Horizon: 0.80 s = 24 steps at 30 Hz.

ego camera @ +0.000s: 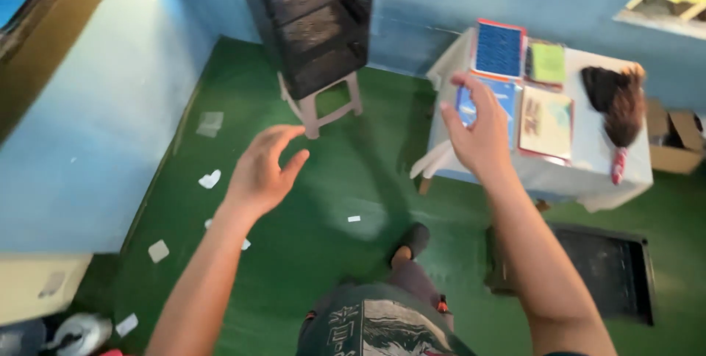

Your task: The recorder cleans several black plastic shelves using a duster.

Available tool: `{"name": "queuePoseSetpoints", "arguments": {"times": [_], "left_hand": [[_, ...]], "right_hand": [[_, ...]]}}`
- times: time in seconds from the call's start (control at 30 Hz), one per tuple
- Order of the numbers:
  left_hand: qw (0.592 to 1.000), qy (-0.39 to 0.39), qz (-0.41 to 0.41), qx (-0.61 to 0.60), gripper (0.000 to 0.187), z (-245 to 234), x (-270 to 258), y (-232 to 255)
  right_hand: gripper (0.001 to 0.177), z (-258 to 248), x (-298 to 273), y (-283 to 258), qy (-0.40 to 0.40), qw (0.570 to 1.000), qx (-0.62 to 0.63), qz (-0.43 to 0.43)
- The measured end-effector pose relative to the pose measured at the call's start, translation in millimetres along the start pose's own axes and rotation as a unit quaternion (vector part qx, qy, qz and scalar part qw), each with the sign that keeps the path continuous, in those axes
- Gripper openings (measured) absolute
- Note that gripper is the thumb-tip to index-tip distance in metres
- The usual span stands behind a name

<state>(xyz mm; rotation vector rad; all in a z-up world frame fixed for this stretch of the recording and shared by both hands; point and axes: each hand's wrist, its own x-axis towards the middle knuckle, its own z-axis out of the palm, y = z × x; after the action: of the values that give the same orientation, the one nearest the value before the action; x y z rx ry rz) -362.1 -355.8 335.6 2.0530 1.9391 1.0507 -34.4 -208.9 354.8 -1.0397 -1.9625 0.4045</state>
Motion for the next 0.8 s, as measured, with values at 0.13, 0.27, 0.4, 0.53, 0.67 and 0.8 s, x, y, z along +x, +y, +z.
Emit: {"name": "queuePoseSetpoints", "arguments": {"times": [0.13,0.27,0.4,0.53,0.67,0.8], "left_hand": [[0.998,0.045,0.023,0.030,0.038,-70,-1,-1],[0.990,0.094,0.066,0.082,0.041,-119,2,-7],[0.976,0.128,0.096,0.144,0.046,-147,11,-23],[0.976,0.114,0.060,0.173,0.047,-158,25,-46],[0.977,0.082,0.018,0.197,0.048,-164,49,-75],[0.979,0.042,-0.011,0.200,0.048,-167,97,-109]], "right_hand": [[0.045,23,39,-56,-0.028,0.996,-0.009,-0.086],[0.048,51,75,-95,-0.053,0.982,0.000,-0.181],[0.052,81,109,-113,-0.068,0.968,0.010,-0.242],[0.052,115,143,-120,-0.083,0.965,0.043,-0.244],[0.050,161,180,-102,-0.091,0.967,0.083,-0.224],[0.050,204,222,-83,-0.099,0.976,0.095,-0.171]]}}
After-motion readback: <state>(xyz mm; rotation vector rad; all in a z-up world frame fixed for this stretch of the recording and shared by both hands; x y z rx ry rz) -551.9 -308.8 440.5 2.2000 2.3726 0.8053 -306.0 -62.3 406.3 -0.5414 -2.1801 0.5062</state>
